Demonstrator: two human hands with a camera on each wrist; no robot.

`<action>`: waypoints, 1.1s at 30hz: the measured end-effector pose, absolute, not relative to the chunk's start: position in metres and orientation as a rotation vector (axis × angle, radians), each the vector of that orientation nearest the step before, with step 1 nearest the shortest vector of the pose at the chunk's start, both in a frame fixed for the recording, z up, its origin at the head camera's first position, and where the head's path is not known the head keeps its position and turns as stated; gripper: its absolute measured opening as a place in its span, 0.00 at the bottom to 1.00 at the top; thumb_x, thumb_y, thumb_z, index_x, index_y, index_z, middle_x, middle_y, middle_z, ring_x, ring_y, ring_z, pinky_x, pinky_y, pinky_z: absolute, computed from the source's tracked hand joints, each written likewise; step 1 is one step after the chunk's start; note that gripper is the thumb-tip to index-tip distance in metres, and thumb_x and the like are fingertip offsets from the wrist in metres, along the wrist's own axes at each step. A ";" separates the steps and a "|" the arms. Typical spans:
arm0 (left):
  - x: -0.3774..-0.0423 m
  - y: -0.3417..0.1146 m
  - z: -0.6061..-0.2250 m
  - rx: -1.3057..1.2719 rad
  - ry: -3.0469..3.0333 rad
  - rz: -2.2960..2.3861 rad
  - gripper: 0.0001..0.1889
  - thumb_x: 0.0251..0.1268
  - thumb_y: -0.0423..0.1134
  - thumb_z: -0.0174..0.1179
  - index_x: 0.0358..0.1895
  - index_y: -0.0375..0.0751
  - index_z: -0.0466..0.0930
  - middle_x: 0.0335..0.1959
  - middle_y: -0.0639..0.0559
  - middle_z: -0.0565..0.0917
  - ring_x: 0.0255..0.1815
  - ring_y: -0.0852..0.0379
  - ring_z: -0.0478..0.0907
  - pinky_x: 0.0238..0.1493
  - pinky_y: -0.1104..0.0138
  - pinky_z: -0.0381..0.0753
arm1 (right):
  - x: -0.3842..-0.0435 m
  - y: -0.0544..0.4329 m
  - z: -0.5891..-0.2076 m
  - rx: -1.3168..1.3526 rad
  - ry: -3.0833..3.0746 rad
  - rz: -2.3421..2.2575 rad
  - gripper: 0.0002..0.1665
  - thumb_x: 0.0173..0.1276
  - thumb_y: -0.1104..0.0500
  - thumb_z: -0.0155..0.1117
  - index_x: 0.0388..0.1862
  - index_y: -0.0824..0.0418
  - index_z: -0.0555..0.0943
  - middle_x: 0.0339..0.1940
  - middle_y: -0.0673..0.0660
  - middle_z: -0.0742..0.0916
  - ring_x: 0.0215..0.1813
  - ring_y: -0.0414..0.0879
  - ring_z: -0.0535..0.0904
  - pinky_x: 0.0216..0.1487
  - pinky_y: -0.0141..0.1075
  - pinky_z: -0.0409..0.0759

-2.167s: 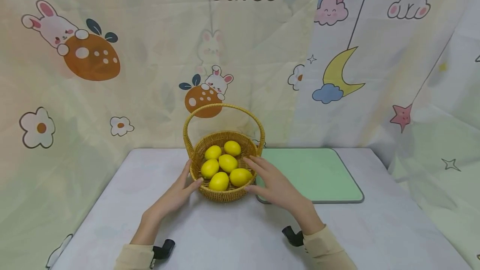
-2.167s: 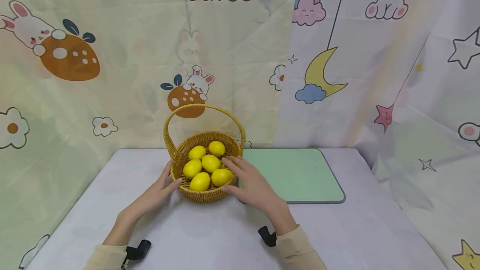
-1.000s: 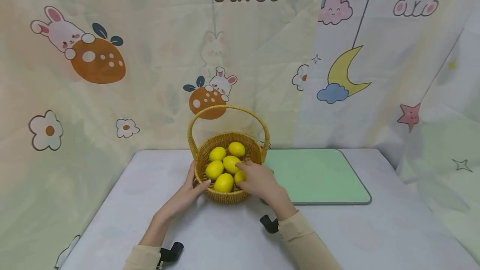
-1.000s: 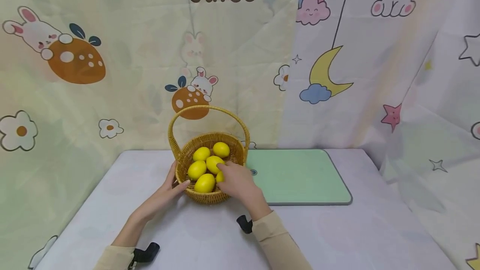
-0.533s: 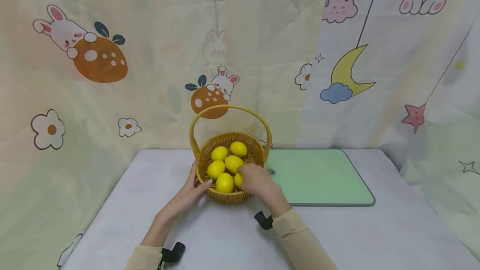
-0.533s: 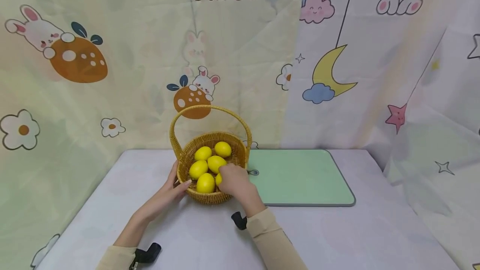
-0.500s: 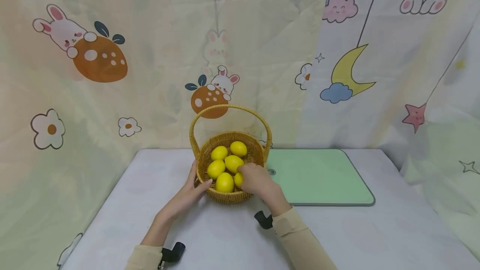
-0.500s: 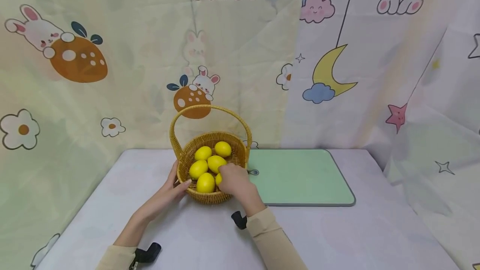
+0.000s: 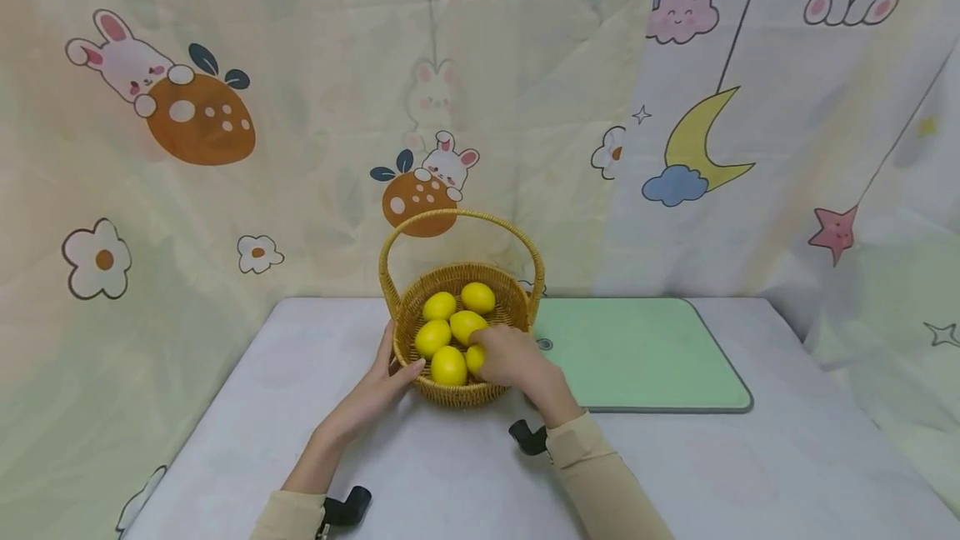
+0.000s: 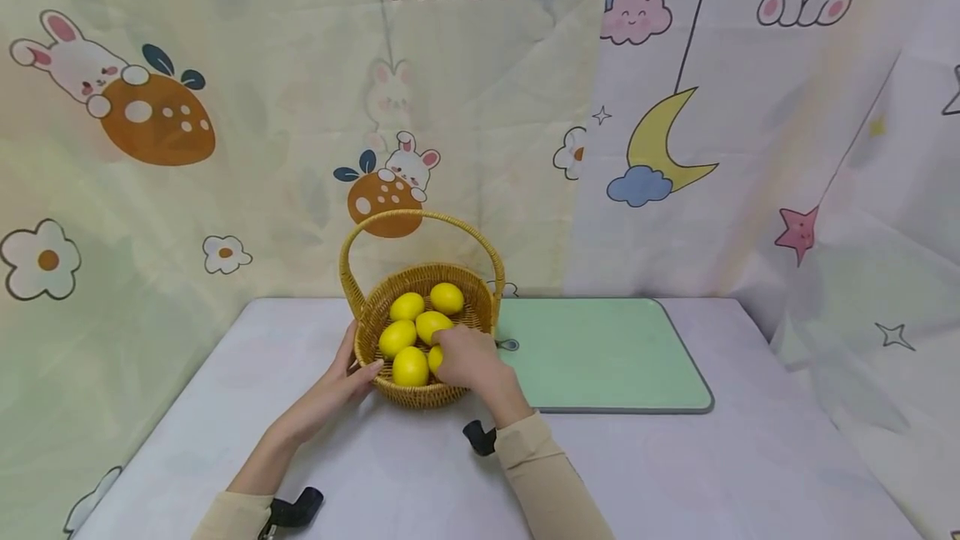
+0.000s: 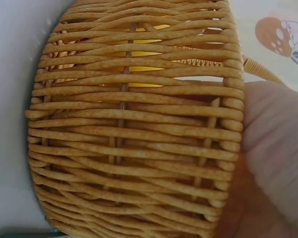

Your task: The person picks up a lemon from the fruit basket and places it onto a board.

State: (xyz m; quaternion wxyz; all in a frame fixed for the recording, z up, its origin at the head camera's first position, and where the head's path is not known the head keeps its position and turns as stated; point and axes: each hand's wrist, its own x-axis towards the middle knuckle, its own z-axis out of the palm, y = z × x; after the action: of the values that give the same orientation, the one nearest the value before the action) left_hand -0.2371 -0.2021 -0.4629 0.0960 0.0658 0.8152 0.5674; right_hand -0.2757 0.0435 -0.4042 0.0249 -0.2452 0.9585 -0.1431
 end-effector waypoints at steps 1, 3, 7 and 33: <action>-0.237 -0.202 -0.463 0.187 2.414 1.683 0.51 0.72 0.61 0.54 0.75 0.72 0.16 0.81 0.57 0.23 0.83 0.45 0.28 0.79 0.44 0.51 | -0.276 0.044 -0.404 -0.767 2.967 -0.454 0.24 0.60 0.59 0.67 0.57 0.52 0.84 0.50 0.53 0.88 0.46 0.49 0.80 0.41 0.44 0.81; -0.238 -0.201 -0.462 0.171 2.411 1.686 0.51 0.71 0.61 0.54 0.75 0.73 0.17 0.81 0.58 0.23 0.83 0.46 0.29 0.79 0.45 0.52 | -0.276 0.045 -0.405 -0.784 2.973 -0.475 0.24 0.60 0.58 0.67 0.58 0.52 0.83 0.52 0.53 0.88 0.48 0.49 0.81 0.44 0.44 0.82; -0.237 -0.201 -0.462 0.160 2.400 1.702 0.50 0.71 0.61 0.54 0.75 0.75 0.18 0.81 0.60 0.23 0.84 0.47 0.29 0.80 0.45 0.51 | -0.274 0.047 -0.406 -0.809 2.978 -0.519 0.25 0.59 0.58 0.67 0.59 0.53 0.83 0.54 0.52 0.87 0.50 0.48 0.81 0.46 0.44 0.83; -0.236 -0.201 -0.464 0.162 2.393 1.715 0.52 0.70 0.62 0.55 0.76 0.71 0.18 0.81 0.58 0.24 0.84 0.46 0.30 0.78 0.45 0.56 | -0.257 0.086 -0.368 -0.784 3.008 -0.795 0.31 0.60 0.57 0.69 0.65 0.52 0.78 0.63 0.51 0.83 0.61 0.49 0.79 0.62 0.48 0.80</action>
State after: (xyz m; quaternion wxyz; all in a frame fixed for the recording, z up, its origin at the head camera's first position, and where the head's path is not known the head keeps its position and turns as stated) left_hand -0.2363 -0.2015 -0.4637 0.0961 0.0545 0.8078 0.5790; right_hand -0.2569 0.0859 -0.3675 -0.0332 -0.2441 0.9370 -0.2477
